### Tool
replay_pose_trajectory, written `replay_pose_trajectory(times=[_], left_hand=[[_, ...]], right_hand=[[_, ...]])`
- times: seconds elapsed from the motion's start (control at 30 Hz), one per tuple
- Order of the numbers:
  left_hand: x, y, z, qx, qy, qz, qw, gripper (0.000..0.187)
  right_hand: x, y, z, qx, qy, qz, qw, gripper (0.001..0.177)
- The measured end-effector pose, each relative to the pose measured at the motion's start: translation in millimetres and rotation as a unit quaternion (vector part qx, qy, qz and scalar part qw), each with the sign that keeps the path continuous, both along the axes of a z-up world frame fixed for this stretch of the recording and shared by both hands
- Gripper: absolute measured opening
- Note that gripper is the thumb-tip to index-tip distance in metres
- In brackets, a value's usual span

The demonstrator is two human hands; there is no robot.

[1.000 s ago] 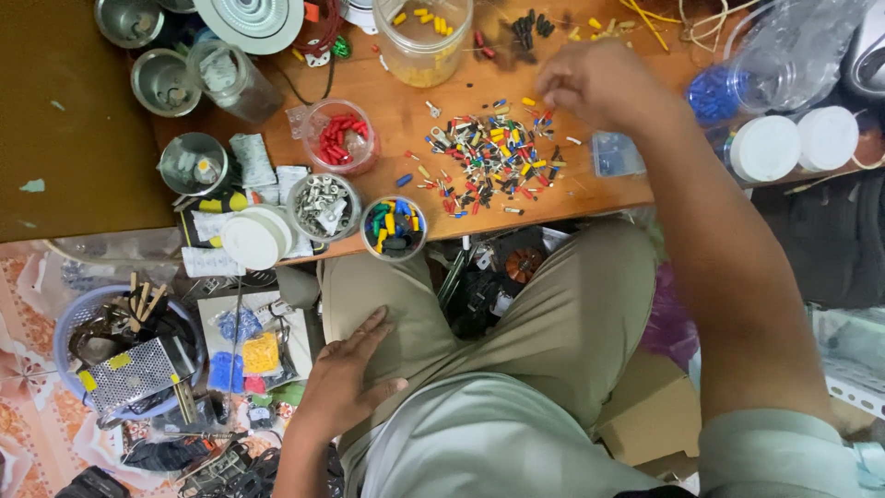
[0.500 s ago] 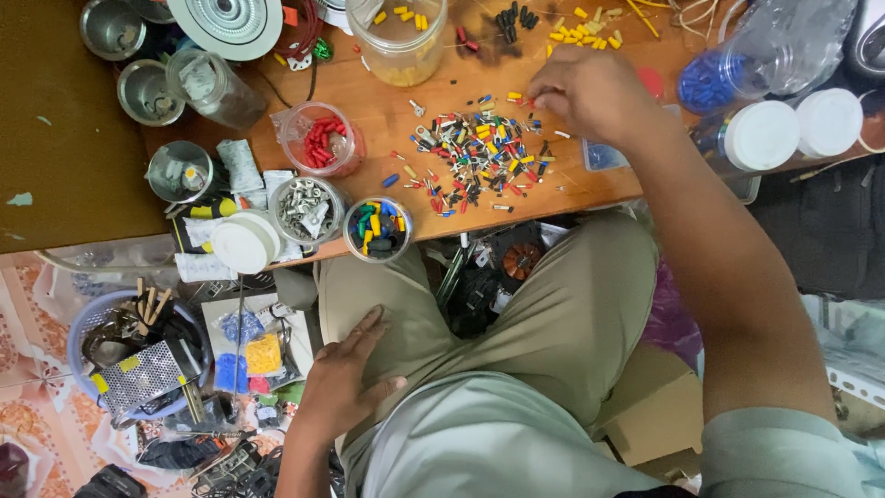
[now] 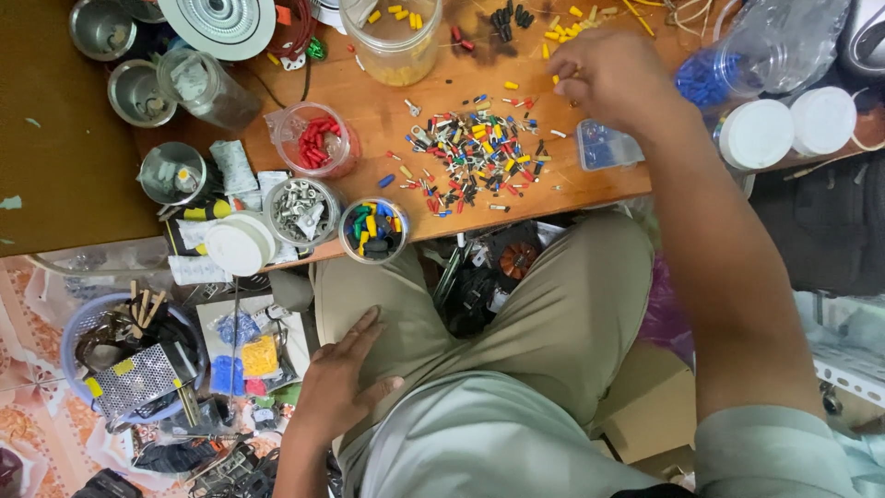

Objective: The person sits on the floor and sorts small electronic components, such as connectors and caps, from a pile on a table. They pick up items, separate them by type, and place them into various containers and jars.

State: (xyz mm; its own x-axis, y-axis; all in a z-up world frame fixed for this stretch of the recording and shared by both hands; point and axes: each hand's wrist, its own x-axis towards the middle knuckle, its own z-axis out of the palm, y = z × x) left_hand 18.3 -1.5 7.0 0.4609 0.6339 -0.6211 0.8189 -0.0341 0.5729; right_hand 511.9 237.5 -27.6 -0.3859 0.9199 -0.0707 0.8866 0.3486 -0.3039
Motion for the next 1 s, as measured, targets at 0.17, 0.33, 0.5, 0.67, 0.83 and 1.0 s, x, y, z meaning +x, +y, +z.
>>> replay_pose_trajectory(times=[0.17,0.33,0.5,0.67,0.83,1.0], left_hand=[[-5.0,-5.0,-9.9,0.021,-0.006,-0.012,1.000,0.086],[-2.7,-2.8,-2.1,0.021,-0.009,-0.009,1.000,0.086],[-1.3,-1.2,2.6,0.004,-0.001,0.004,1.000,0.085],[-2.7,-5.0,-5.6,0.015,0.002,-0.009,1.000,0.084],[-5.8,-7.0,-5.6,0.024,-0.008,0.004,1.000,0.085],[-10.3,-8.7,-11.4,0.047,-0.042,0.010,0.998,0.083]], right_hand=[[1.6,-3.9,-11.5,0.025,-0.040,-0.003,0.999,0.033],[0.8,-4.2,-13.5,0.061,-0.097,-0.004,0.993,0.031],[-19.0,-1.0,1.9,0.043,-0.044,-0.024,0.998,0.027],[-47.7,11.8,-17.7,0.084,-0.007,0.051,0.995,0.030],[-48.4,17.9,-25.5,0.081,-0.062,0.043,0.994,0.014],[-24.3,16.1,-27.4,0.115,-0.084,-0.039,0.989,0.019]])
